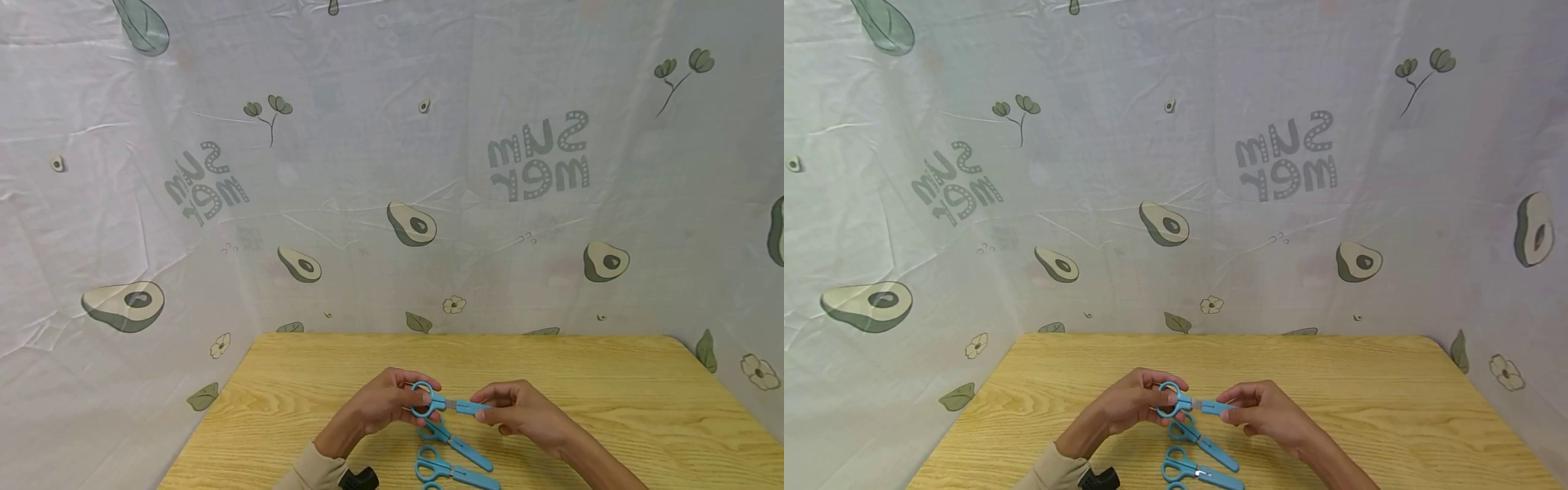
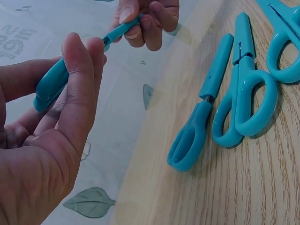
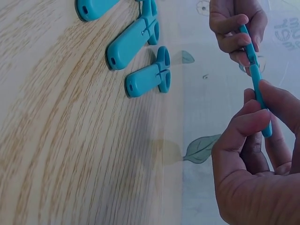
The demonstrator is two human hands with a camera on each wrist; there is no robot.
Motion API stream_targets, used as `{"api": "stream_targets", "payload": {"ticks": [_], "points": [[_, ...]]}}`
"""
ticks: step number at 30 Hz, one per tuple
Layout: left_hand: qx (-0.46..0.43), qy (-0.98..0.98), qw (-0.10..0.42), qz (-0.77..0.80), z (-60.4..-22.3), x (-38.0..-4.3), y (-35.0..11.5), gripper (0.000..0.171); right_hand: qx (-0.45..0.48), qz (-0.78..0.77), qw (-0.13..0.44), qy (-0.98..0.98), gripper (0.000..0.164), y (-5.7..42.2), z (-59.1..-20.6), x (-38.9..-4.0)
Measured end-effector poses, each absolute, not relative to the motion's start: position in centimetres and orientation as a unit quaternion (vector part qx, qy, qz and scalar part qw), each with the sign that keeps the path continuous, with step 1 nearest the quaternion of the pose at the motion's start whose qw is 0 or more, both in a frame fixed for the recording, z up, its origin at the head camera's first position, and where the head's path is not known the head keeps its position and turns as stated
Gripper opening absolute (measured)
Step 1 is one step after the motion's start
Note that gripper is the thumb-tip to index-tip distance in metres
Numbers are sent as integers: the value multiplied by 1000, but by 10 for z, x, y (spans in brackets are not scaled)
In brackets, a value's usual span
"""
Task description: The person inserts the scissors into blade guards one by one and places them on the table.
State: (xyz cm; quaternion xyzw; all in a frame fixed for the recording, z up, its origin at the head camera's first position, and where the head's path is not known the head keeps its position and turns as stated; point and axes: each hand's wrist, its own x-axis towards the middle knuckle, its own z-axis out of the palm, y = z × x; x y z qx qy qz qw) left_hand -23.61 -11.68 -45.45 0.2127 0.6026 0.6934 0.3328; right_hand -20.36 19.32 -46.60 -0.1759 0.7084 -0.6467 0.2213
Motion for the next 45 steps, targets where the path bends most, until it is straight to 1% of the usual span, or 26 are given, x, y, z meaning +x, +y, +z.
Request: {"api": "stream_targets", "payload": {"ticks": [4,12,21,36,45], "points": [[213,608,325,692,-455,-235,-116,43,-175,-645,214,713,32,191,-466,-204],[214,618,315,688,-457,-235,-115,47,-180,-645,207,713,35,188,-465,-204],[200,629,297,690,-461,-234,-112,40,-191,-650,202,707,35,187,-468,-205],[174,640,288,691,-464,-231,-106,40,-178,-648,198,713,32,182,-469,-206],[165,646,285,688,-465,-231,-102,37,-183,-649,201,711,34,180,-468,-206]]}}
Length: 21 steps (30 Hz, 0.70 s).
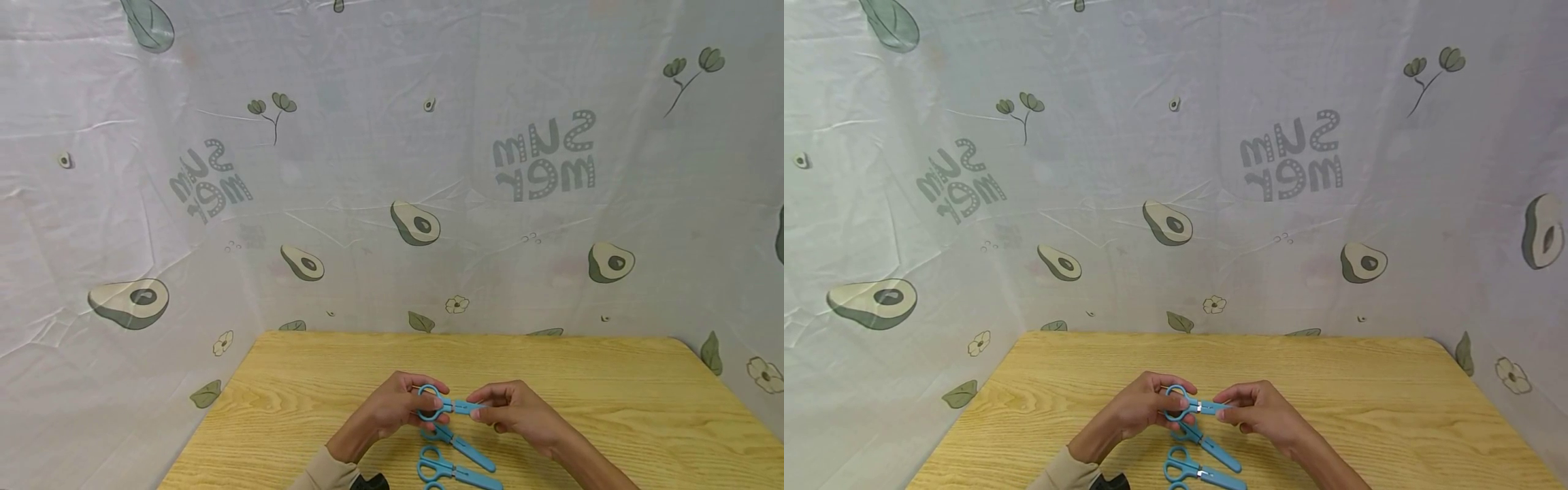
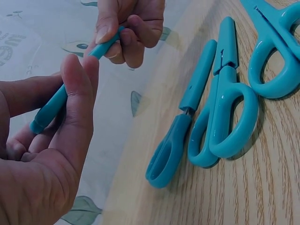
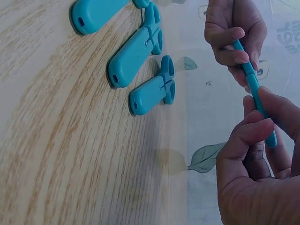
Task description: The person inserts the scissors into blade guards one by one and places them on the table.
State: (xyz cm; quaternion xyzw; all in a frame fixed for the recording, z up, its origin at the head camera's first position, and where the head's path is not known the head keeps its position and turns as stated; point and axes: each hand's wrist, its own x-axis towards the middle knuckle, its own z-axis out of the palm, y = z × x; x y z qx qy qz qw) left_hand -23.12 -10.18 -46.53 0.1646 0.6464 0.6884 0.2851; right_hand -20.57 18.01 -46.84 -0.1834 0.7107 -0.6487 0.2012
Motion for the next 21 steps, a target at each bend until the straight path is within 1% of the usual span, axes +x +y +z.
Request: {"api": "stream_targets", "payload": {"ticks": [21], "points": [[152,657,268,688,-471,-229,-100,34,-179,-652,205,708,33,176,-475,-208]]}}
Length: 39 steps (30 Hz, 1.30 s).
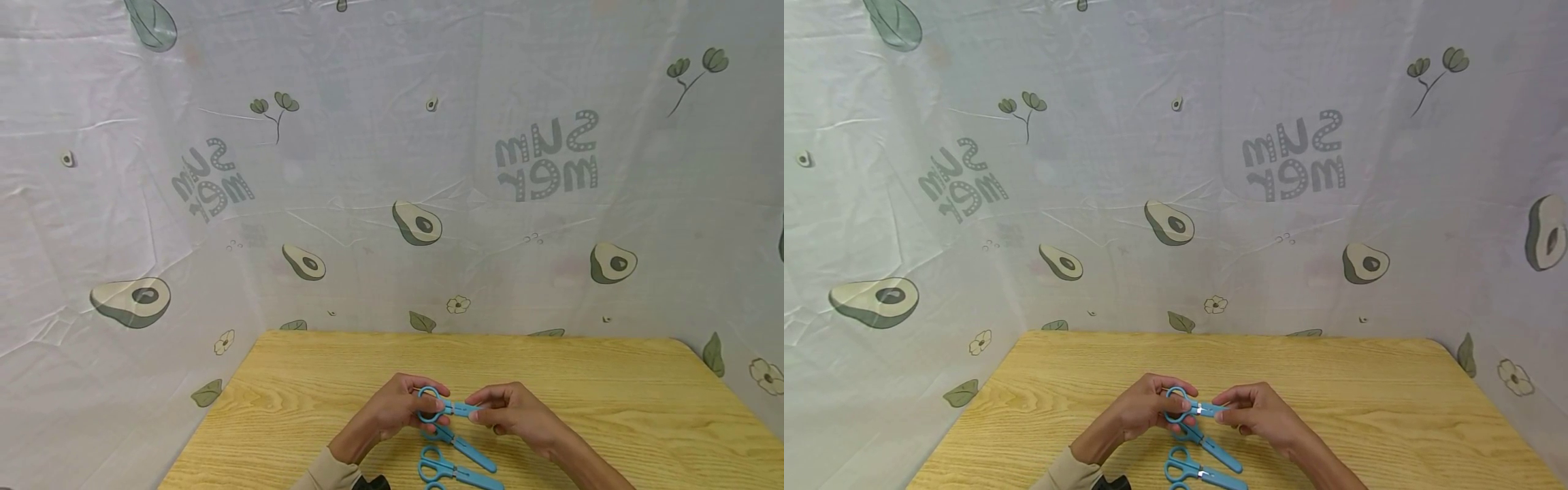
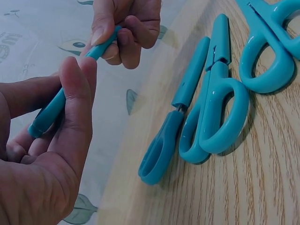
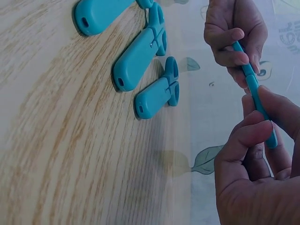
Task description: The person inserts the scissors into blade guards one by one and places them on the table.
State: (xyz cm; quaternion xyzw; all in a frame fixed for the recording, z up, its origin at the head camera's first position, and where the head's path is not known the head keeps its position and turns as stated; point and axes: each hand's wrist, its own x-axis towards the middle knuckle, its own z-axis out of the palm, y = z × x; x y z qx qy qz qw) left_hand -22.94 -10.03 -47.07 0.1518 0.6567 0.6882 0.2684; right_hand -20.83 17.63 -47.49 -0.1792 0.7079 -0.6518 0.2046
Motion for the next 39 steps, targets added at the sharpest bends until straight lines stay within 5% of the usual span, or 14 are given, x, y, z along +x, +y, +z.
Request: {"api": "stream_targets", "payload": {"ticks": [39], "points": [[156,656,271,687,-475,-232,-102,38,-151,-644,218,717,34,175,-477,-205]]}}
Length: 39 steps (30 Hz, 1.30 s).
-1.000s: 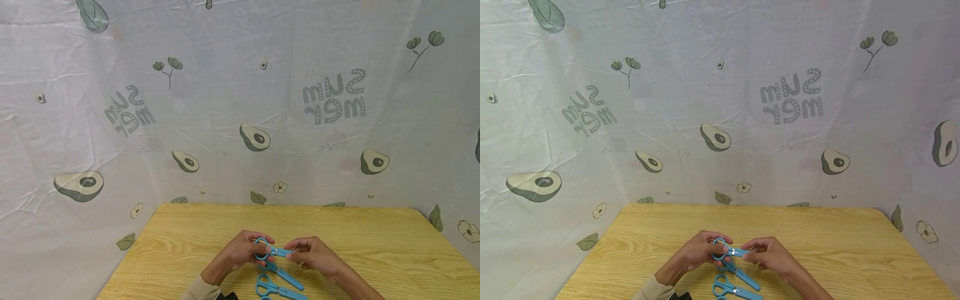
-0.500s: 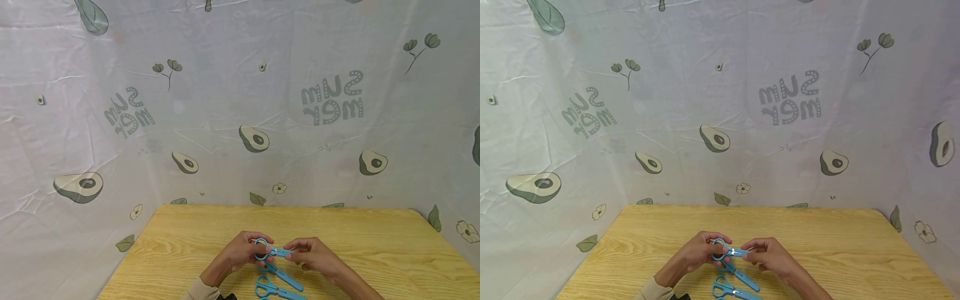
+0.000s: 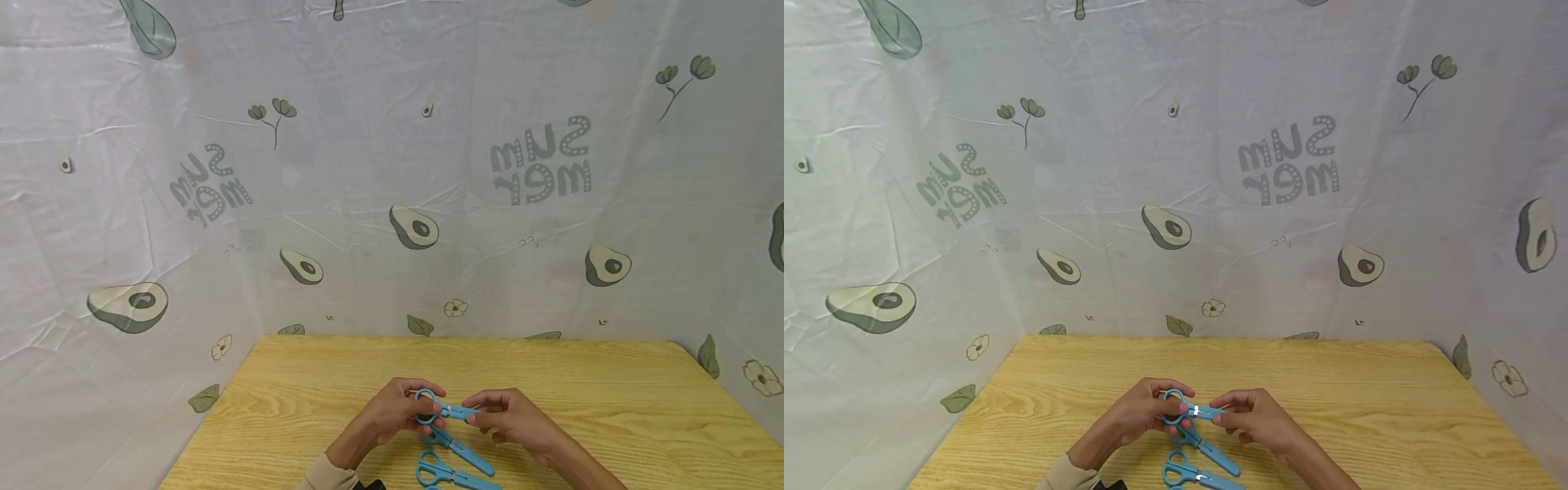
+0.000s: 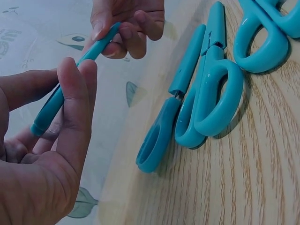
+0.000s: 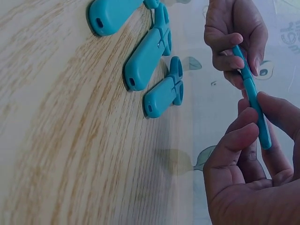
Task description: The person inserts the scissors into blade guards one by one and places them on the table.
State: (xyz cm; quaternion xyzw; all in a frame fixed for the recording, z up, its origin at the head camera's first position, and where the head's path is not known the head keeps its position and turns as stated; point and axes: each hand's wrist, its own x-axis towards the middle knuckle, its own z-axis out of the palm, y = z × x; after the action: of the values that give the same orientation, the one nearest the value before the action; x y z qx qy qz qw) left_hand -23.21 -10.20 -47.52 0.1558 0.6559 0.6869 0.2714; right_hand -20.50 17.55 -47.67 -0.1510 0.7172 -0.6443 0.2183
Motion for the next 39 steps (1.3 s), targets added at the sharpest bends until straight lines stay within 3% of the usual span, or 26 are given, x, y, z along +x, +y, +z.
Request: {"api": "stream_targets", "payload": {"ticks": [19,39], "points": [[142,654,237,704,-480,-237,-105,45,-120,-637,205,733,34,180,-483,-207],[126,682,192,694,-488,-249,-118,50,-97,-645,186,735,46,192,-489,-212]]}}
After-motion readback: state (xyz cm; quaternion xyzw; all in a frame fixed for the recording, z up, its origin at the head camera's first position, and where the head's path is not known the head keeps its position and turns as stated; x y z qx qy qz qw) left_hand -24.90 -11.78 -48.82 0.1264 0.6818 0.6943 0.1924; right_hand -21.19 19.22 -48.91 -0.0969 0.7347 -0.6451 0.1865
